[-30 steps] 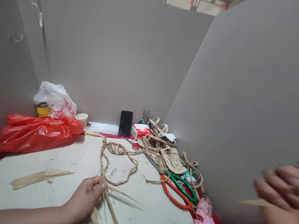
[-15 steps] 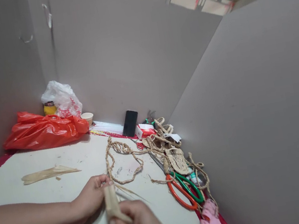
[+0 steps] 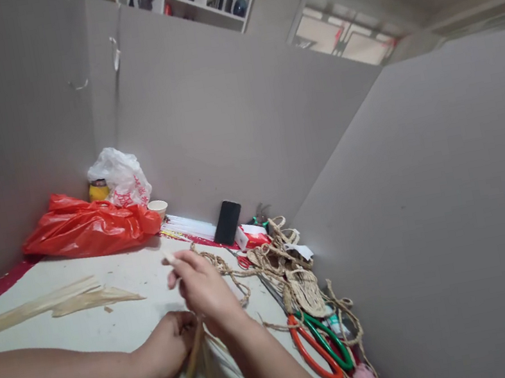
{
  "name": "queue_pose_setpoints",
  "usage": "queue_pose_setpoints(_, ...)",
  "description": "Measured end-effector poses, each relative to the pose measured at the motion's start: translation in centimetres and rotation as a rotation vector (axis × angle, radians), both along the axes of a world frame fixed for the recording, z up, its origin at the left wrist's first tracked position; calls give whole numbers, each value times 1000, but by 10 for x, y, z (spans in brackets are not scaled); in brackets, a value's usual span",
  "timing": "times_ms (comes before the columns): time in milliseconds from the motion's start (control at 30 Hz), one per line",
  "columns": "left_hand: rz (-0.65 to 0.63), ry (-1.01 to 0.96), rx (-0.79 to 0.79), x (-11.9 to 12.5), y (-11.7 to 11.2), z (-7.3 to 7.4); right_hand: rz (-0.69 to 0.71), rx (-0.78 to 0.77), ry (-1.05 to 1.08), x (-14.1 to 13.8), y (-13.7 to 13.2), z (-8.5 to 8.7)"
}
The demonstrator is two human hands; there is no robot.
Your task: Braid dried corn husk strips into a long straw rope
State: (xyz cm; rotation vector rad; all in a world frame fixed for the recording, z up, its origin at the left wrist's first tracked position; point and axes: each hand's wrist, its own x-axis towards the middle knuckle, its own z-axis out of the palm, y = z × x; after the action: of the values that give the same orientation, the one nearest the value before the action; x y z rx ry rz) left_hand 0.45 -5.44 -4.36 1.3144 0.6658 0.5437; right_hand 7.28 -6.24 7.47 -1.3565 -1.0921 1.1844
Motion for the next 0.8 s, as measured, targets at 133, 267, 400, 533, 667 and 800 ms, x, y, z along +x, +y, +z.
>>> queue_pose_setpoints(133, -38, 40, 81, -4, -1, 1, -48, -49, 192, 46, -48, -14)
queue_pose_setpoints(267, -29, 6, 93, -3, -2, -2, -96, -139, 235, 65, -82, -34)
queue_pose_setpoints(400, -37, 9, 105, -1, -2, -2, -142, -113, 196, 67, -94, -49)
queue_pose_setpoints(533, -27, 15, 93, -1, -2, 1, -187, -152, 309, 68, -92, -51)
queue_pose_setpoints(667, -34, -16, 56, 1, -2, 1, -66, -186, 418, 66, -84, -60)
queue_pose_setpoints(800, -15, -29, 17, 3, 0, 0, 18, -203, 459, 61, -78, -82)
